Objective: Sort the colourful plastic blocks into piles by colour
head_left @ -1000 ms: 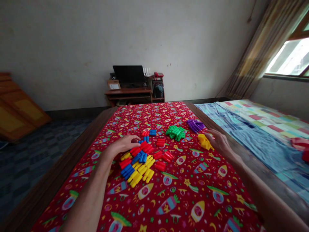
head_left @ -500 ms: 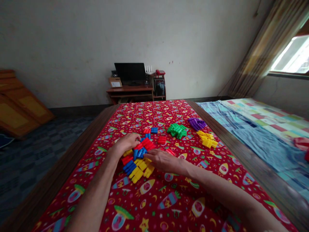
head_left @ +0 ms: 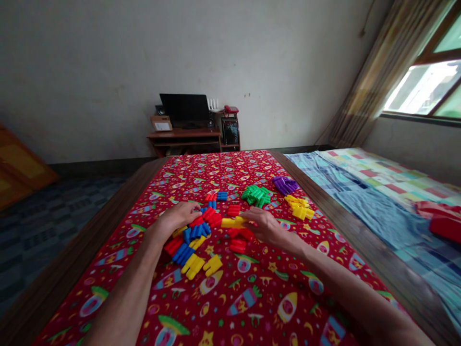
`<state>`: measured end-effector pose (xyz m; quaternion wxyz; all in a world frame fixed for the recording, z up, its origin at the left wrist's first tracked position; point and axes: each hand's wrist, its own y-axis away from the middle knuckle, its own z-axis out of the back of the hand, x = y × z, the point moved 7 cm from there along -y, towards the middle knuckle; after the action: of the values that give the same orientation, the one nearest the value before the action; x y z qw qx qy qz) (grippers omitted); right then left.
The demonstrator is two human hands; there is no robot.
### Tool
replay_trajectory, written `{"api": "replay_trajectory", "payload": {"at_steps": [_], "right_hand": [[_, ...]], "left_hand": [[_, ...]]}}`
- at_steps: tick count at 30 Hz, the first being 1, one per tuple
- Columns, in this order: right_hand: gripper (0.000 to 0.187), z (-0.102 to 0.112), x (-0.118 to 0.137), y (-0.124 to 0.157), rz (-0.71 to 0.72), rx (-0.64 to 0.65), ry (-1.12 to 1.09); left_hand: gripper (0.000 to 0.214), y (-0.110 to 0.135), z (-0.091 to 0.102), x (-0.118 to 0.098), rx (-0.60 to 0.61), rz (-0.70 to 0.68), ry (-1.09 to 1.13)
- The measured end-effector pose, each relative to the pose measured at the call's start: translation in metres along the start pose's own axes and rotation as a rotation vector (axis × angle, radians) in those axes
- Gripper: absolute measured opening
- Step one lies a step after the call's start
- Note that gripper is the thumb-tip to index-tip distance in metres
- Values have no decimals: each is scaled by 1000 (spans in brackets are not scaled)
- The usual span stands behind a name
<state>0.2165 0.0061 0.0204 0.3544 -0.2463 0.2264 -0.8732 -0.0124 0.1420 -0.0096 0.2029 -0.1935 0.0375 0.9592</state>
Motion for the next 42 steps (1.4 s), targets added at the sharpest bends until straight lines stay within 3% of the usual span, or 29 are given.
{"api": "replay_trajectory", "payload": {"at_steps": [3,6,9,12,14,17,19,22,28,32,35,38,40,42], "right_hand": [[25,44,-50,30,-239,-132,59],[30,77,-92,63,-450,-112,168],[34,95,-111,84,-564,-100,182],[34,90,-103,84,-574,-84,52],[33,80,-87,73,-536,-86,-49],[31,61,-56,53,-404,-57,-144],[30,51,-40,43,-303,-5,-167],[29,57,-50,43,-315,-10,-123],[34,113,-134,91,-771,-234,179],[32,114,-156,115,-845,-228,297],[29,116,-154,118,-798,-323,412],[26,119,-138,103,-724,-351,392],[26,113,-116,85,-664,-300,246],[26,94,-82,62,-526,-165,29]], "left_hand": [[30,0,-2,3,24,6,-11],[31,1,-1,5,23,14,-40],[26,3,10,-10,-68,6,-67],[28,11,27,-59,-324,-83,-41],[35,22,20,-106,-377,-251,77],[39,36,-26,-162,-99,-407,223],[38,44,-56,-176,58,-380,182],[36,48,-72,-175,93,-323,55],[32,44,-62,-171,51,-335,-21],[33,46,-62,-175,59,-359,19],[26,46,-64,-174,66,-351,67],[21,45,-61,-176,54,-345,136],[21,46,-58,-179,49,-351,217],[22,48,-58,-183,57,-354,294]]}}
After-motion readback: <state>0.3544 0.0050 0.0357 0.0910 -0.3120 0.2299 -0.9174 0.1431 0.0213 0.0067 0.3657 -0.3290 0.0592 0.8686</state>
